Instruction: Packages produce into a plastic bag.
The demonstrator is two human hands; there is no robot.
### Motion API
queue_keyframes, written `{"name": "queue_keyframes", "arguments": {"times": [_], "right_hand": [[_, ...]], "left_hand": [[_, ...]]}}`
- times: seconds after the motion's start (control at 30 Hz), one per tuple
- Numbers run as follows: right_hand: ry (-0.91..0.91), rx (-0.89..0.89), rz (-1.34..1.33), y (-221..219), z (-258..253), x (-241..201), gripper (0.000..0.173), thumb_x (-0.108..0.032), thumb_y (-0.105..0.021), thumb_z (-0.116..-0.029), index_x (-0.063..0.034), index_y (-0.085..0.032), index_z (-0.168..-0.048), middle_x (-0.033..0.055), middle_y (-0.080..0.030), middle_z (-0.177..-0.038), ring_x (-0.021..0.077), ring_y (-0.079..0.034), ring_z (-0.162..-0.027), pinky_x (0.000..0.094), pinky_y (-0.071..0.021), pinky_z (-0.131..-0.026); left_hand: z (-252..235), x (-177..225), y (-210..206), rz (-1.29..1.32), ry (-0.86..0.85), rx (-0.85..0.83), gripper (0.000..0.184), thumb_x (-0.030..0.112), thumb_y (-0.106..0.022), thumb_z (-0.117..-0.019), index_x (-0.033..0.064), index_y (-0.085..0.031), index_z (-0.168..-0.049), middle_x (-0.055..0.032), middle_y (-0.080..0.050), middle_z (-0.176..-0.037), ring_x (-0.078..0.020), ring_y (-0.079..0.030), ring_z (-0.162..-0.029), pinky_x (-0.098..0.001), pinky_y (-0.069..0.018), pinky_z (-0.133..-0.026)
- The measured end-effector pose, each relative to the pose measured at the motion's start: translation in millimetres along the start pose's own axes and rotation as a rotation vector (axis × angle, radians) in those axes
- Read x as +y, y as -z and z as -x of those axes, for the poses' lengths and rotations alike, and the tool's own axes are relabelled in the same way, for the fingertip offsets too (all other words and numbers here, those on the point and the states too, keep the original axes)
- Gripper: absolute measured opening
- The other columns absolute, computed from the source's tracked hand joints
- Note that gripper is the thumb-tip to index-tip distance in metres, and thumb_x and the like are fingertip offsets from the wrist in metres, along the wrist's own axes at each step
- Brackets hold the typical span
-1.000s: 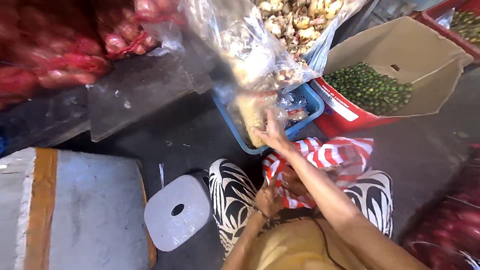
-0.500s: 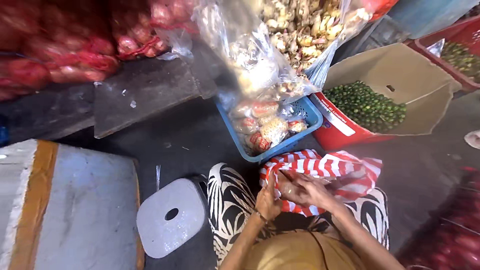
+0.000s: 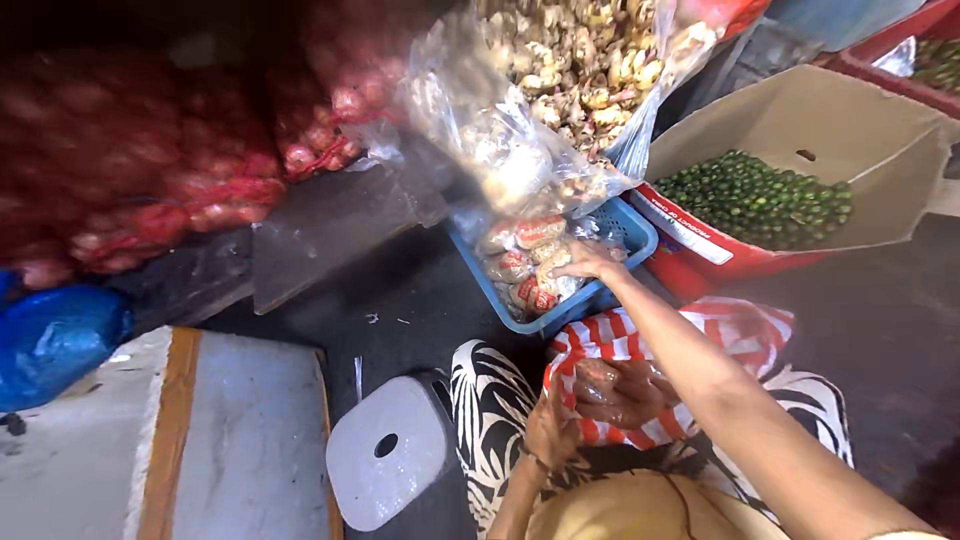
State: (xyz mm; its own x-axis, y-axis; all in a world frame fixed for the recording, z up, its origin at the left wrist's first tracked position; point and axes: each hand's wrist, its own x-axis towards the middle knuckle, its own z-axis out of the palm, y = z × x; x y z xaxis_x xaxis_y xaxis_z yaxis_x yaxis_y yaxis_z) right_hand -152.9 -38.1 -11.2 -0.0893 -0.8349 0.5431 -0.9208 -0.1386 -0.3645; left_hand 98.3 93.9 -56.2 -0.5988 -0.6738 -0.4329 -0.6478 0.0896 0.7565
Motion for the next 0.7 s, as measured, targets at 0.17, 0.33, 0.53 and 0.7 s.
{"name": "queue_keyframes", "arguments": {"times": [0.17, 0.33, 0.53, 0.7], "right_hand": [[-0.549, -0.871, -0.113, -39.3, -15.8, 51.2, 0.101, -0.041, -0.093, -0.0683, -0.0116, -0.044, -0.151, 0.0294, -0.050, -0.145, 0.0499, -0.053, -0.128, 0.0718, -0.0441, -0.099], [-0.384, -0.693, -0.006, -11.3, -13.2, 18.8, 0.087, -0.040, -0.090, -0.0724, -0.0113, -0.052, -0.144, 0.0224, -0.067, -0.125, 0.0439, -0.062, -0.118, 0.0699, -0.0420, -0.102], [-0.364, -0.432, -0.293, 98.3, 17.2, -15.8, 0.071, -0.045, -0.085, -0.0749, -0.0069, -0.058, -0.129, 0.0164, -0.068, -0.115, 0.0329, -0.067, -0.104, 0.0583, -0.0552, -0.088], [-0.382, -0.909, -0.412, 123.3, 88.7, 0.9, 0.074, -0.047, -0.086, -0.0708, -0.0048, -0.059, -0.126, 0.0184, -0.068, -0.101, 0.0352, -0.068, -0.093, 0.0594, -0.0543, -0.082]], "left_hand": [[-7.6, 4.8, -2.5, 0.008, -0.007, -0.054, 0.087, 0.020, -0.071, -0.0896, -0.0005, -0.025, -0.161, -0.0272, -0.057, -0.142, -0.0349, -0.061, -0.128, -0.0483, -0.0462, -0.112], [-18.3, 17.5, -7.6, -0.039, -0.040, -0.033, 0.083, 0.025, -0.072, -0.0921, 0.0037, -0.030, -0.161, -0.0259, -0.055, -0.146, -0.0351, -0.062, -0.127, -0.0491, -0.0473, -0.111], [-25.9, 4.3, -5.4, 0.085, -0.058, 0.121, 0.074, 0.015, -0.072, -0.0877, -0.0003, -0.043, -0.154, -0.0263, -0.061, -0.138, -0.0355, -0.063, -0.126, -0.0510, -0.0475, -0.110], [-28.5, -17.1, 10.3, 0.210, -0.168, 0.024, 0.087, 0.002, -0.073, -0.0780, -0.0067, -0.034, -0.156, -0.0288, -0.051, -0.148, -0.0338, -0.053, -0.138, -0.0467, -0.0406, -0.118]]}}
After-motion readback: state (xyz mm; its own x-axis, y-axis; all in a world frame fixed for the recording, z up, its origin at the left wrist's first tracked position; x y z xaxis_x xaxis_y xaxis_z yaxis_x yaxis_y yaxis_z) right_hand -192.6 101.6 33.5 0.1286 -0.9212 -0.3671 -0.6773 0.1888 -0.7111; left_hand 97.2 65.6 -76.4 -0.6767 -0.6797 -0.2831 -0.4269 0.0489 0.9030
